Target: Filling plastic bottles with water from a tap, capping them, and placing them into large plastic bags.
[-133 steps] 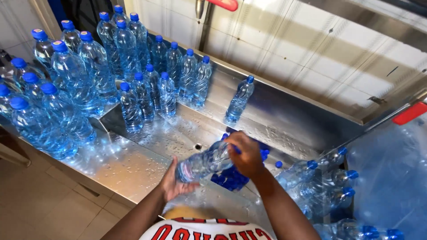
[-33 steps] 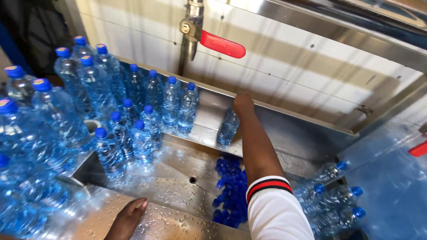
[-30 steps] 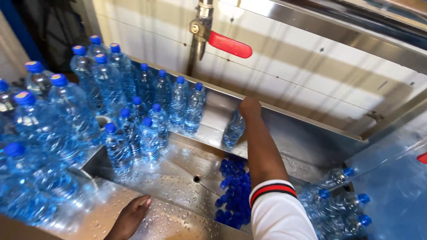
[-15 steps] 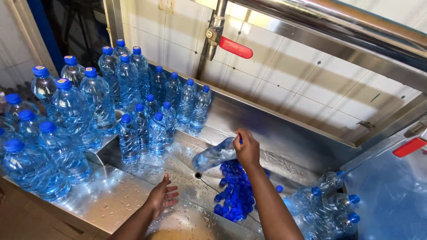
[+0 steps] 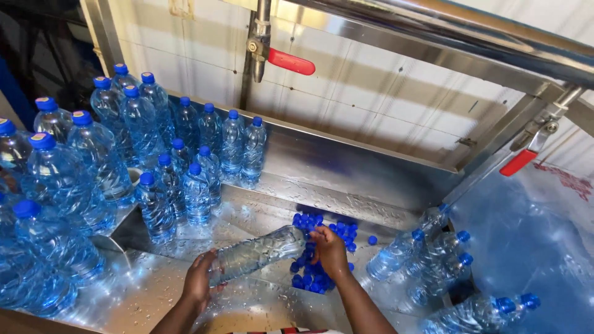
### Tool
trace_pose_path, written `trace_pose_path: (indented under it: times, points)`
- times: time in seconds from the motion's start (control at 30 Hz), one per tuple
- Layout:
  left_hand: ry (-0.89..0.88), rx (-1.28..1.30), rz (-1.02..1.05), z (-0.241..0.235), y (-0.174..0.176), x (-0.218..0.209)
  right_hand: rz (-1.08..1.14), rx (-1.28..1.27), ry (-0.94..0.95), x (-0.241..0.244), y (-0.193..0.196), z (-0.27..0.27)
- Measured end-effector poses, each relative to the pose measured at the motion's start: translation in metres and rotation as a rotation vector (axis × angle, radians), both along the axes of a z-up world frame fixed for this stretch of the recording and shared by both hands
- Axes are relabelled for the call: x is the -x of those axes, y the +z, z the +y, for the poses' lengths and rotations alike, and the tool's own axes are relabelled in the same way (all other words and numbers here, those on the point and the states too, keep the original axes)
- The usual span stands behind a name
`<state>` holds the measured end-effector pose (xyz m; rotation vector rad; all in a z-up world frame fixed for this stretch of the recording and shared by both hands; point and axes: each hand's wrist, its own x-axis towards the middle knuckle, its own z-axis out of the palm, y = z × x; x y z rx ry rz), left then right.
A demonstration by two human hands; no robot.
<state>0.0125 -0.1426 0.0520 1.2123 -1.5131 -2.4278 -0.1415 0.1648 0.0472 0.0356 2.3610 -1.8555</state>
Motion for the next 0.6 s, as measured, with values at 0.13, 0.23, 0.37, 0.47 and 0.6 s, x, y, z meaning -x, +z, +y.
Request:
trace_pose_path:
  times: [0.13, 0.23, 0.37, 0.47, 0.6]
  points:
    - [-0.109, -0.096, 0.007, -0.038, -0.045, 0.010, 0.813, -0.682, 0.174, 0.005, -0.014, 0.012]
    - [-0.251, -0.057, -0.027, -0.044, -0.040, 0.005, 1.224, -0.515, 0.258, 0.019, -0.042, 0.004]
    - [-0.219, 0.315, -0.026, -0.055, -0.022, 0.004, 0.146, -0.500, 0.146, 0.009, -0.038, -0.026]
    - [-0.189, 0.006, -0.090, -0.087, -0.057, 0.018, 0.593, -0.477, 0.231, -0.006, -0.008, -0.035]
    - [-0.347, -0.297, -0.159, -0.116, -0.068, 0.020, 1.512, -0.386, 0.571, -0.025, 0.057, -0.069]
